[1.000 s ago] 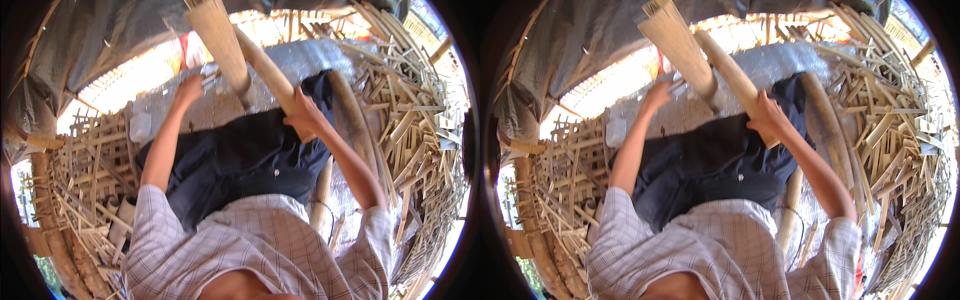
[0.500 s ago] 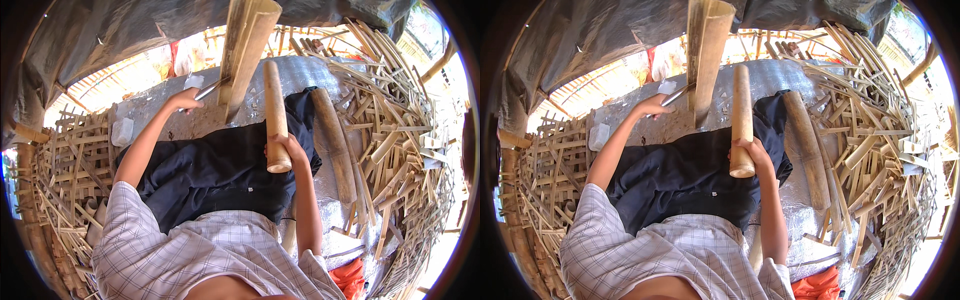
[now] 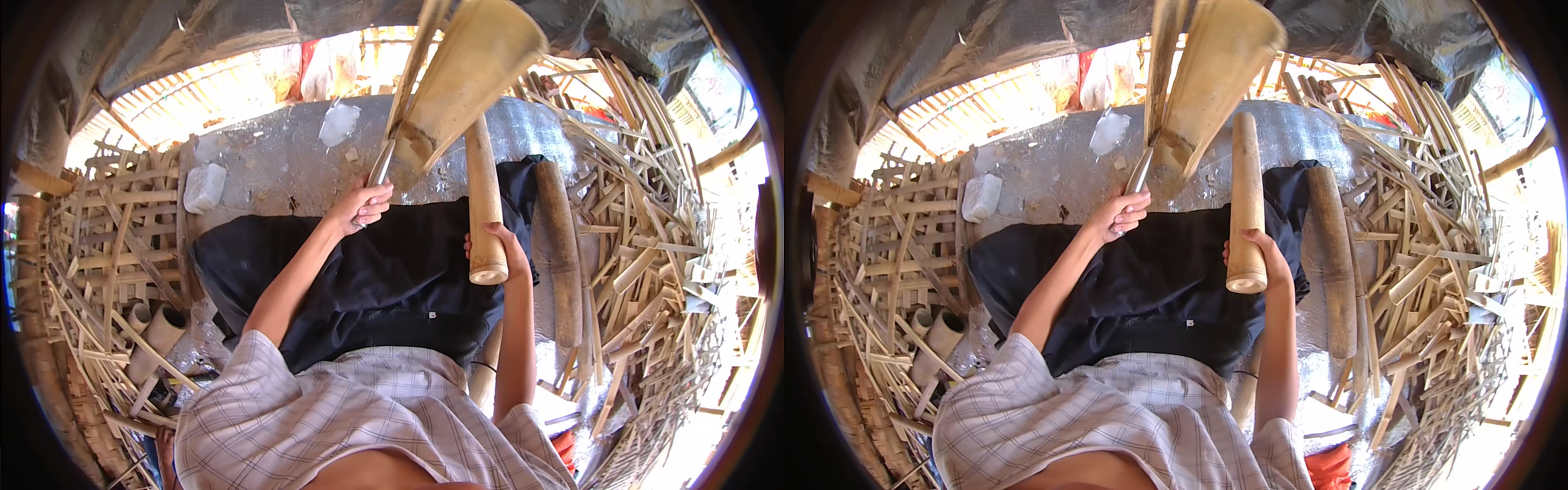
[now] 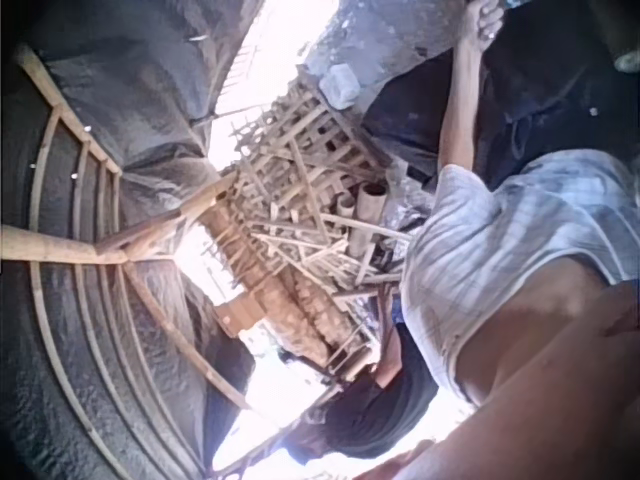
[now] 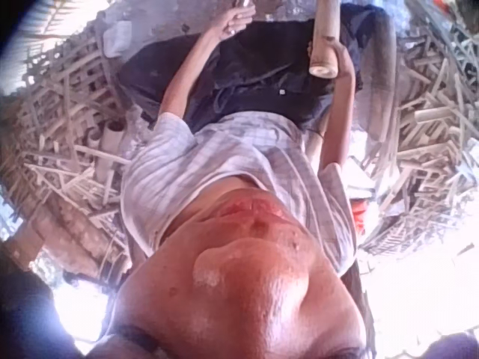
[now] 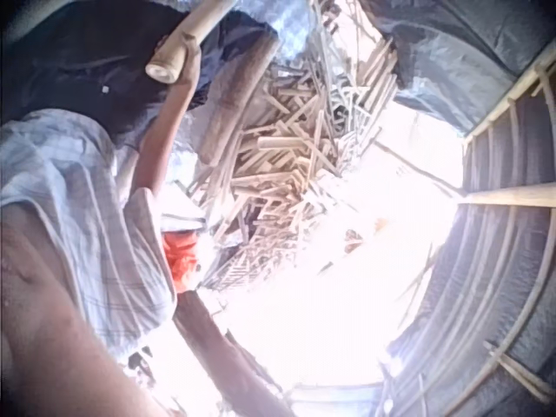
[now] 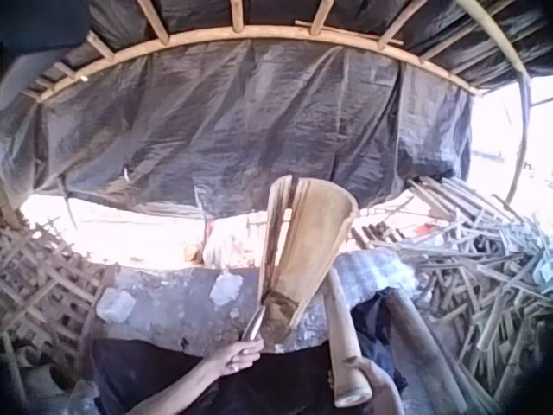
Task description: The person carves and shapes bamboo segments using a knife, scraping the inner and outer surfaces, and checking the fit of different pieces against each other while seated in a workshop.
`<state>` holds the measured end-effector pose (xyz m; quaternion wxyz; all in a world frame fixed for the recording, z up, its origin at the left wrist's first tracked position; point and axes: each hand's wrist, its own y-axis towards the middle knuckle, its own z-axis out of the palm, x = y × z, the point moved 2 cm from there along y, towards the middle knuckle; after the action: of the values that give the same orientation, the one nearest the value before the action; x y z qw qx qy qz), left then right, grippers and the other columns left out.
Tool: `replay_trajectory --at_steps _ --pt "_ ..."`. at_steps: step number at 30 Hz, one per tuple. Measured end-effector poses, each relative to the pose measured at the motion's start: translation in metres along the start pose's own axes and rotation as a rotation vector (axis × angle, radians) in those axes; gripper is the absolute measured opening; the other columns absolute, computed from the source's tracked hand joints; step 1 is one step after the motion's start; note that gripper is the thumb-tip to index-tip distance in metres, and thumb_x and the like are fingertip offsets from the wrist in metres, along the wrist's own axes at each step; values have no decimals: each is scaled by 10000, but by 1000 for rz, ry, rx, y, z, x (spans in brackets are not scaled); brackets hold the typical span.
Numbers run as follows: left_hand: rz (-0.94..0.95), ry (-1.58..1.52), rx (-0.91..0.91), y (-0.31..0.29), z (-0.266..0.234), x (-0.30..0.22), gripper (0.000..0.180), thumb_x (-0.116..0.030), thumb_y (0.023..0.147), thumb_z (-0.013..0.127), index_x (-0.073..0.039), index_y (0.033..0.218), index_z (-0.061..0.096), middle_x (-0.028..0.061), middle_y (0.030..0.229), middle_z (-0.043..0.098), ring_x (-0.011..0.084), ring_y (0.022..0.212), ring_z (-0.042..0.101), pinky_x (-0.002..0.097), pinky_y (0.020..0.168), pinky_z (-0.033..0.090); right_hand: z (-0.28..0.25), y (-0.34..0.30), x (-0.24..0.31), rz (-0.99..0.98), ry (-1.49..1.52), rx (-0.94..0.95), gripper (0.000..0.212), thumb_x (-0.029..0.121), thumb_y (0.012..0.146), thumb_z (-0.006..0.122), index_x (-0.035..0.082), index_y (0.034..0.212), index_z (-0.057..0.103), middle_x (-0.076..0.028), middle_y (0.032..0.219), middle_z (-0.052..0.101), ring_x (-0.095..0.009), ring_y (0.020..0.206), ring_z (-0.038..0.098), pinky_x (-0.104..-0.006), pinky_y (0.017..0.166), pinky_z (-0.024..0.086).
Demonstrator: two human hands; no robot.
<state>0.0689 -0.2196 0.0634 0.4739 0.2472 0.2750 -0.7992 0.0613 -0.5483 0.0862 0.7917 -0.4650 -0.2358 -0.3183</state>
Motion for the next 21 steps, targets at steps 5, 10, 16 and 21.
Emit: replay_trajectory --at_steps 5,10,16,21 --pt "175 138 -47 -3 1 -13 139 -76 1020 608 -106 979 479 -48 611 418 44 375 366 226 311 284 -4 -3 -2 -53 1 -50 594 344 854 722 -94 1217 551 -190 990 676 -289 808 708 -417 734 614" --pt "170 3 -111 4 0 9 154 -28 997 604 -92 946 473 -30 611 430 62 399 399 246 331 308 -5 1 -2 -41 28 -93 625 347 848 737 -100 1233 531 -199 996 665 -302 824 707 -426 753 619" --pt "163 38 -43 1 -2 13 141 -15 986 599 -72 971 470 -22 620 442 66 405 407 245 334 318 -1 -1 -4 -51 -1 -111 643 361 841 739 -95 1240 525 -201 1006 655 -299 825 693 -423 758 612" --pt "176 -90 99 -5 13 6 151 -27 978 621 -82 981 481 -30 625 443 54 390 385 234 321 308 -2 -2 -4 -74 -17 -104 646 357 843 726 -102 1246 517 -202 1009 652 -295 850 689 -424 772 610"
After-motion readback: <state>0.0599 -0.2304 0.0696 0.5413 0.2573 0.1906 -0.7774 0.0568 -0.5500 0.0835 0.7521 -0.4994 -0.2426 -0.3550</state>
